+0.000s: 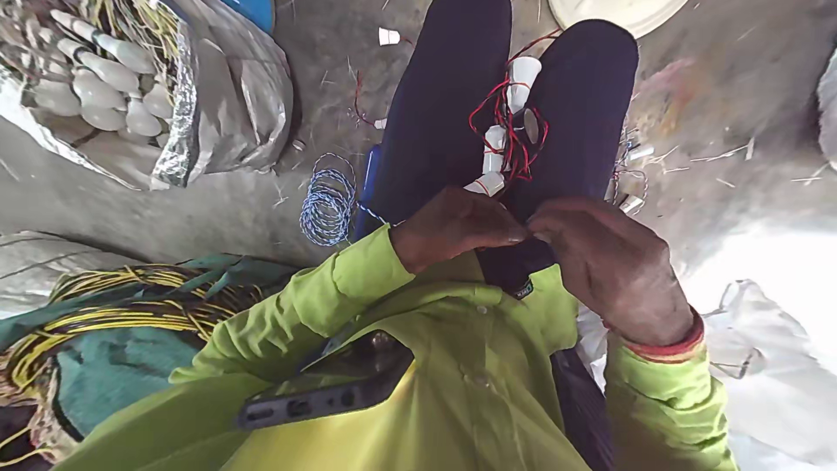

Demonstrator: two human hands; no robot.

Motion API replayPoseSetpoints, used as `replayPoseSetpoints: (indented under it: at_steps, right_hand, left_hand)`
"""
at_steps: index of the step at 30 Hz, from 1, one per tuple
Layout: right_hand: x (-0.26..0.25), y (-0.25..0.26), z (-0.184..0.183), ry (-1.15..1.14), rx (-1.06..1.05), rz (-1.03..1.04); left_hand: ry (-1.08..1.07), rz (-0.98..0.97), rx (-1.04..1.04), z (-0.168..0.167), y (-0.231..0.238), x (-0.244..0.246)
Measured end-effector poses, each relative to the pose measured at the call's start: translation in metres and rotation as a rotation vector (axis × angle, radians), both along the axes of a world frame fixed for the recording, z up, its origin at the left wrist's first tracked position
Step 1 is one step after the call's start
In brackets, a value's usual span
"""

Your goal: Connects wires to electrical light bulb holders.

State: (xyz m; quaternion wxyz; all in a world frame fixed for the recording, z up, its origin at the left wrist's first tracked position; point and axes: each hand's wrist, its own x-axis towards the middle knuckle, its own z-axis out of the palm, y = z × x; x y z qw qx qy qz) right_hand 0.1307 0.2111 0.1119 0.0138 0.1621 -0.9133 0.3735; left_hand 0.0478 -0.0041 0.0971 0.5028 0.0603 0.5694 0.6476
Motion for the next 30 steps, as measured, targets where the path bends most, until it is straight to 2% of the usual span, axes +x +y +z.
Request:
replayPoseSetpoints:
  at_steps: [12, 23, 30]
  right_hand:
    - [0.003, -0.001, -0.002, -0.007, -0.006, -0.037]
    - [0.004, -0.007, -0.001, -0.042, 0.084, -0.063]
    - [0.004, -0.013, -0.004, -0.136, 0.031, -0.135]
  left_hand:
    - [0.443, -0.049, -0.078, 0.001, 0.001, 0.005]
    - [0.720, -0.039, -0.137, 0.005, 0.003, 0.011]
    - [1.073, -0.076, -0.182, 0.005, 0.004, 0.015]
